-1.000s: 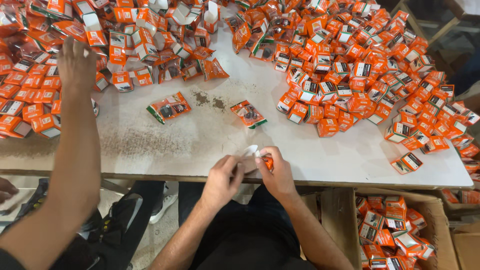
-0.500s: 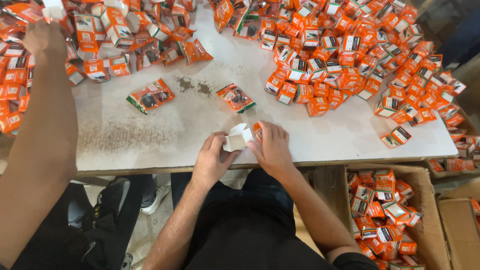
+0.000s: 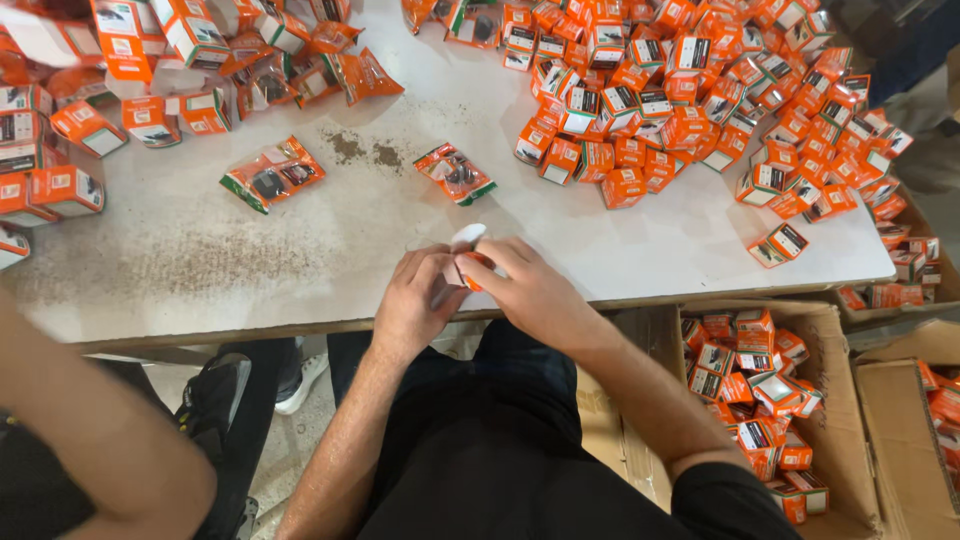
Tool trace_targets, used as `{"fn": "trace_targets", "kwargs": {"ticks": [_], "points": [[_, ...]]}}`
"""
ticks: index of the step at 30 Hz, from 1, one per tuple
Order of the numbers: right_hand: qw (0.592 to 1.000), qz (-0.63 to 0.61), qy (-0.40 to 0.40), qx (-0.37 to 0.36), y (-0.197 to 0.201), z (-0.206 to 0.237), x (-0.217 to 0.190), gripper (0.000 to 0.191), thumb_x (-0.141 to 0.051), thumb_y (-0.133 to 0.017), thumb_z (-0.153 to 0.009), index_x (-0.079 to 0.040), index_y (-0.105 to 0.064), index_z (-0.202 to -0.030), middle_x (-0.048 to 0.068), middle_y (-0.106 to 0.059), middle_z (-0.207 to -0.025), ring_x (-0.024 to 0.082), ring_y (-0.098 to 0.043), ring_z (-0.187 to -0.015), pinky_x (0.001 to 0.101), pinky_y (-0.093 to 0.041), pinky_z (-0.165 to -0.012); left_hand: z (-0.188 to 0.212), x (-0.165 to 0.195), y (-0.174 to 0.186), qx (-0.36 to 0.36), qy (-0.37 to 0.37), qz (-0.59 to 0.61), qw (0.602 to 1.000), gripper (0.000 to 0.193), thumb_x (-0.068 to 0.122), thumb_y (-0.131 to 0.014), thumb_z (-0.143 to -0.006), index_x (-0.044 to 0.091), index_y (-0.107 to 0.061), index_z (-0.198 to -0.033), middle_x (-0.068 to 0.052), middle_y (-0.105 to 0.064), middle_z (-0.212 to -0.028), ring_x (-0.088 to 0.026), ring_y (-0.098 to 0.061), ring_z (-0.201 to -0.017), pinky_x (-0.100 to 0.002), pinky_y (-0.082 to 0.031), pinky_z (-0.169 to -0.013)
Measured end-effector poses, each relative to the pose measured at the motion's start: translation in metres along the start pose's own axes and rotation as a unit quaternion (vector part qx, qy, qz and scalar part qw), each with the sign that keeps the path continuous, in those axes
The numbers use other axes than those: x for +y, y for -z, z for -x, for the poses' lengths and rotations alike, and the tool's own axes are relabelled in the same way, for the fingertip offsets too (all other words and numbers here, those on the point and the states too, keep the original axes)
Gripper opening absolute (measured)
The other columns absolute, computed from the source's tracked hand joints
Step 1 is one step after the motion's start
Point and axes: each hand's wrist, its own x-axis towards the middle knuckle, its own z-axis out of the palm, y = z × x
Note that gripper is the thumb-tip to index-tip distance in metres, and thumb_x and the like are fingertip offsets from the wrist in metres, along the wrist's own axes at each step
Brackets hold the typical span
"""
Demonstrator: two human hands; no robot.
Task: The person packs small orange product boxes at a work table. They pick up a plastic-wrapped item, place it into an open orange carton, fold the carton flaps closed, and set the finished box aside, repeating the cycle continuously while other workers pack alongside.
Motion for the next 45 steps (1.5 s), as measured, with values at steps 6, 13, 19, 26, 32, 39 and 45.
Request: {"fn": "trace_targets", "kwargs": {"ticks": [6, 13, 19, 26, 32, 39, 45], "points": [[0.999, -0.025, -0.03, -0.019, -0.014, -0.025, 0.026, 0.026, -0.008, -0.067, -0.096, -0.004, -0.067, -0.122, 0.005, -0.066, -0.112, 0.029, -0.058, -0.103, 0.0421, -0.048, -0.095, 0.001, 0.003, -0.003, 0.014, -0.032, -0.05, 0.998, 0.053, 0.01, -0.085, -0.077, 0.005, -0.059, -0.123, -0.014, -0.064, -0.127, -0.036, -0.064, -0.112, -0.044, -0.053, -0.095], [0.99, 0.077, -0.054, 0.11, -0.029, -0.011, 0.01, 0.019, -0.022, -0.072, -0.093, -0.01, -0.074, -0.107, 0.013, -0.057, -0.124, 0.037, -0.048, -0.117, 0.0518, -0.039, -0.099, 0.001, 0.011, -0.004, 0.007, -0.002, -0.077, 0.997, 0.05, 0.011, -0.085, -0.074, 0.005, -0.062, -0.118, -0.015, -0.062, -0.124, -0.038, -0.063, -0.11, -0.045, -0.053, -0.093], [0.99, 0.063, -0.078, 0.099, -0.034, 0.003, 0.011, 0.03, -0.021, -0.07, -0.095, -0.007, -0.07, -0.121, 0.017, -0.054, -0.133, 0.04, -0.046, -0.127, 0.0532, -0.038, -0.107, 0.002, 0.018, -0.001, 0.051, -0.065, -0.087, 0.993, 0.049, 0.013, -0.085, -0.077, 0.005, -0.065, -0.121, -0.011, -0.064, -0.125, -0.037, -0.061, -0.117, -0.046, -0.053, -0.099], [0.977, -0.134, -0.128, 0.107, -0.044, 0.01, 0.018, 0.035, -0.012, -0.06, -0.099, 0.001, -0.061, -0.132, 0.021, -0.061, -0.131, 0.04, -0.054, -0.124, 0.0484, -0.044, -0.108, -0.006, 0.021, -0.004, 0.047, -0.11, -0.151, 0.981, 0.053, 0.01, -0.08, -0.077, 0.006, -0.066, -0.127, -0.008, -0.066, -0.131, -0.033, -0.063, -0.116, -0.047, -0.052, -0.097], [0.952, -0.218, -0.188, 0.108, -0.04, 0.006, 0.018, 0.04, -0.015, -0.069, -0.092, 0.0, -0.06, -0.128, 0.018, -0.066, -0.124, 0.034, -0.063, -0.117, 0.0424, -0.05, -0.1, -0.007, 0.022, -0.001, 0.044, -0.092, -0.151, 0.983, 0.041, 0.008, -0.078, -0.079, 0.006, -0.067, -0.118, -0.01, -0.067, -0.127, -0.033, -0.065, -0.111, -0.047, -0.051, -0.096], [0.962, -0.231, -0.109, 0.092, -0.059, 0.015, 0.047, 0.023, -0.01, -0.069, -0.099, -0.005, -0.073, -0.12, 0.016, -0.071, -0.129, 0.031, -0.064, -0.125, 0.0387, -0.049, -0.106, 0.002, 0.027, 0.004, 0.051, -0.025, -0.091, 0.994, 0.041, 0.003, -0.077, -0.074, 0.007, -0.069, -0.114, -0.02, -0.061, -0.128, -0.038, -0.063, -0.111, -0.044, -0.056, -0.088], [0.86, -0.394, -0.32, 0.056, -0.076, 0.028, 0.05, 0.048, -0.005, -0.075, -0.093, -0.009, -0.055, -0.136, 0.017, -0.067, -0.109, 0.033, -0.061, -0.098, 0.037, -0.053, -0.091, 0.0, 0.023, 0.005, -0.008, -0.044, -0.05, 0.998, 0.034, 0.006, -0.081, -0.077, 0.004, -0.066, -0.107, -0.019, -0.062, -0.135, -0.04, -0.065, -0.114, -0.044, -0.056, -0.091]]}}
